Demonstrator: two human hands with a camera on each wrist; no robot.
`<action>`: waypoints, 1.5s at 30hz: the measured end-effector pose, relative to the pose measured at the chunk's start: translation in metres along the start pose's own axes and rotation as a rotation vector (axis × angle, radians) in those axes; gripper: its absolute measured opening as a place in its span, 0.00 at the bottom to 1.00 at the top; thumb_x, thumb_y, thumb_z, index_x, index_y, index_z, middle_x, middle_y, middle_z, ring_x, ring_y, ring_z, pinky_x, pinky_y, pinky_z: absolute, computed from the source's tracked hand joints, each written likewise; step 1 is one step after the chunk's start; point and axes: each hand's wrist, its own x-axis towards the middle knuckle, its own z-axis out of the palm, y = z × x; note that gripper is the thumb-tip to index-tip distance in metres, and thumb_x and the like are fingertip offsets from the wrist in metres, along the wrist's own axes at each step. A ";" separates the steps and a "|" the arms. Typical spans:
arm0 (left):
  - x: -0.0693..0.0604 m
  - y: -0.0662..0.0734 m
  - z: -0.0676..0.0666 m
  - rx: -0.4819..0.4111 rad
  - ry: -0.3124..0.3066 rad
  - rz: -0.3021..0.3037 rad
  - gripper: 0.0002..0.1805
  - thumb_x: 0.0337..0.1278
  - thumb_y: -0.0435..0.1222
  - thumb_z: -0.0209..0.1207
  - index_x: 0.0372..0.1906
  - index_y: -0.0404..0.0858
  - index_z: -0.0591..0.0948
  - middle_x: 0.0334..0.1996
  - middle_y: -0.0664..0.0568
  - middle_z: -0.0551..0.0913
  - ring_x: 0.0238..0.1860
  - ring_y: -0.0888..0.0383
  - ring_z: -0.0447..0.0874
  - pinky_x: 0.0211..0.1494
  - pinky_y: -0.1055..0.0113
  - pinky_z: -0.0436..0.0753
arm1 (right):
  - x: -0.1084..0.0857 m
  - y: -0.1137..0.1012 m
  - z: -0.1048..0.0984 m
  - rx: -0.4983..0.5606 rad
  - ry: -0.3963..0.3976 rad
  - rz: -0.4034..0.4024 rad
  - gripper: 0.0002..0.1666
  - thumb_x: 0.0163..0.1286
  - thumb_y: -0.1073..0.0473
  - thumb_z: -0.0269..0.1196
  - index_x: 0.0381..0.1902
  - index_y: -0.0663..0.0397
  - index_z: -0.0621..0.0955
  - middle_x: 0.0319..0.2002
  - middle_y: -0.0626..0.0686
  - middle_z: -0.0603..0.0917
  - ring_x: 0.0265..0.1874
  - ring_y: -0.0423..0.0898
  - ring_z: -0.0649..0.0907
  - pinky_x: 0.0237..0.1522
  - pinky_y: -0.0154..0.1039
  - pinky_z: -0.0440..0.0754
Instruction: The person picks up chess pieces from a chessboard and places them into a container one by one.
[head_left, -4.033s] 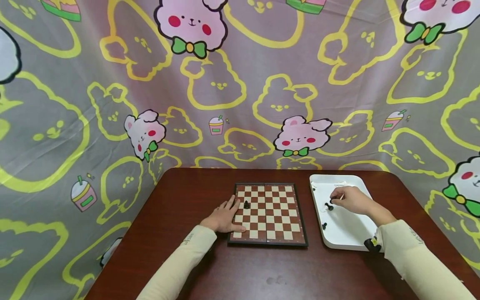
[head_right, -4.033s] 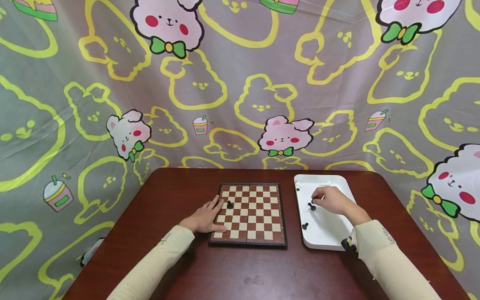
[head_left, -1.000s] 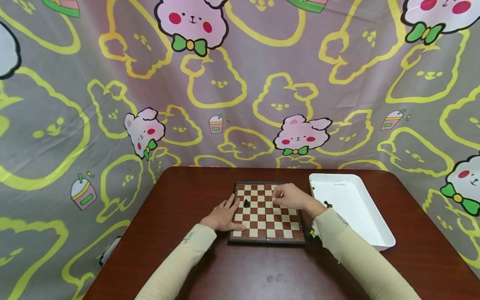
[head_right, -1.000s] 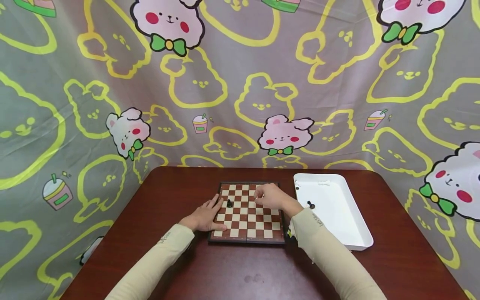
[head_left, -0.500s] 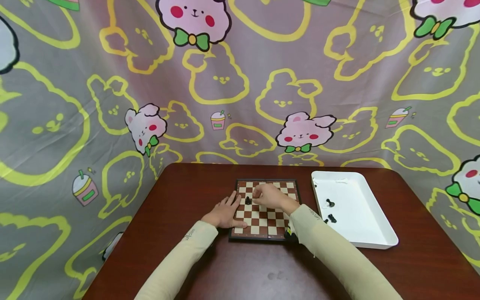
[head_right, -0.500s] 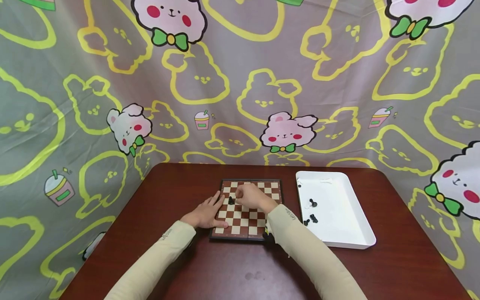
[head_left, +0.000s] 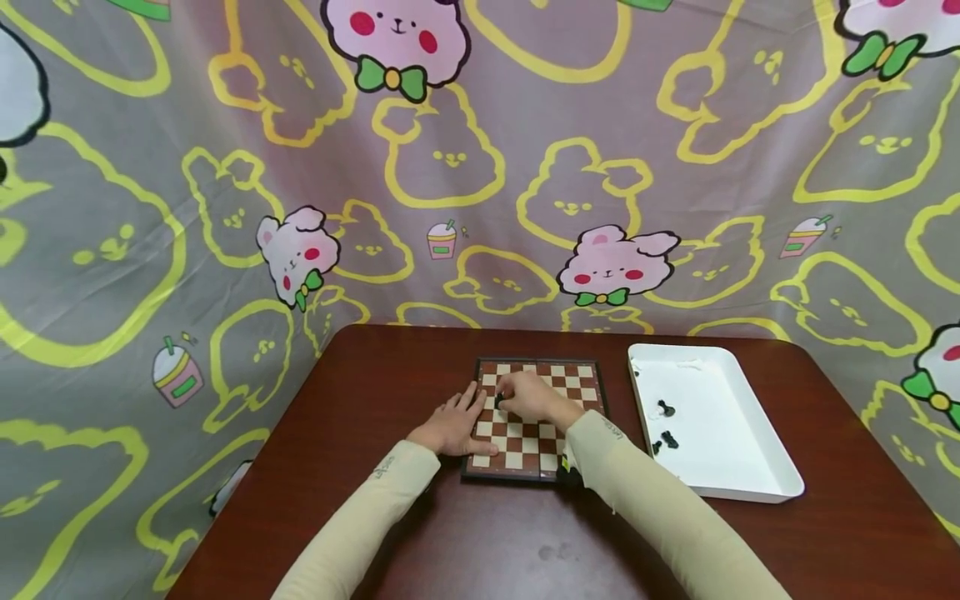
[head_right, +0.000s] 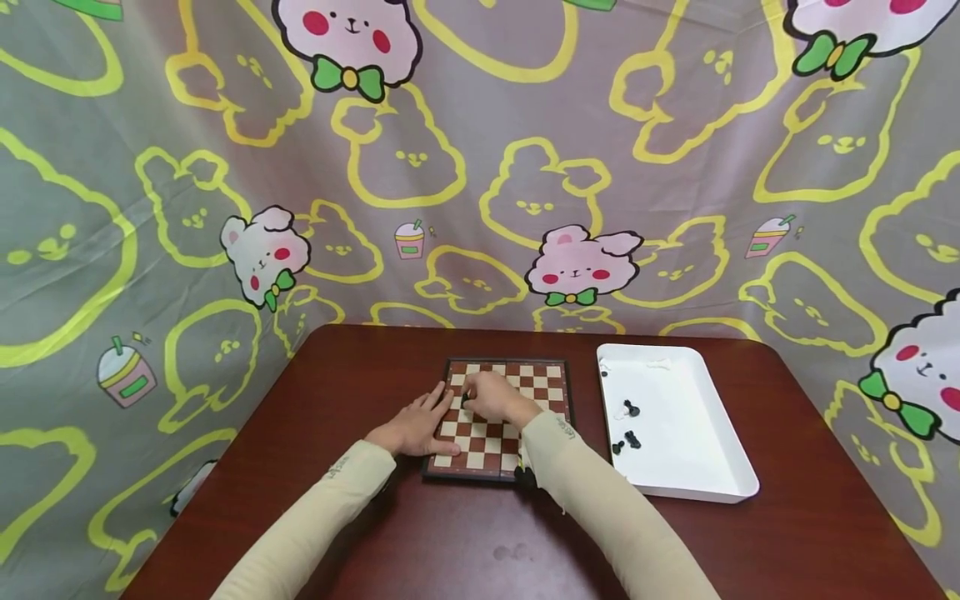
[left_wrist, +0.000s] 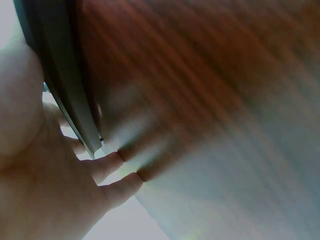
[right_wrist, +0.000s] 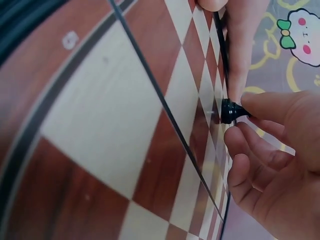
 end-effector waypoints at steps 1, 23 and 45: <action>0.001 0.001 0.000 -0.001 0.003 0.004 0.59 0.48 0.70 0.52 0.76 0.42 0.44 0.75 0.45 0.36 0.70 0.39 0.49 0.64 0.45 0.61 | -0.001 0.001 0.000 0.000 -0.003 -0.001 0.10 0.66 0.61 0.63 0.44 0.55 0.82 0.35 0.48 0.83 0.31 0.42 0.81 0.34 0.41 0.79; -0.003 0.002 0.000 -0.007 0.020 0.017 0.58 0.49 0.68 0.53 0.76 0.40 0.45 0.75 0.43 0.37 0.70 0.39 0.51 0.64 0.45 0.62 | -0.034 0.006 -0.020 -0.033 0.001 -0.001 0.06 0.66 0.61 0.63 0.41 0.54 0.82 0.32 0.45 0.81 0.25 0.39 0.78 0.30 0.40 0.76; -0.004 0.000 -0.003 -0.053 0.039 0.041 0.58 0.49 0.68 0.55 0.76 0.39 0.45 0.75 0.42 0.37 0.70 0.37 0.51 0.63 0.43 0.62 | -0.097 0.052 -0.102 -0.109 0.134 0.047 0.04 0.65 0.61 0.63 0.37 0.53 0.82 0.28 0.44 0.80 0.24 0.40 0.76 0.29 0.41 0.74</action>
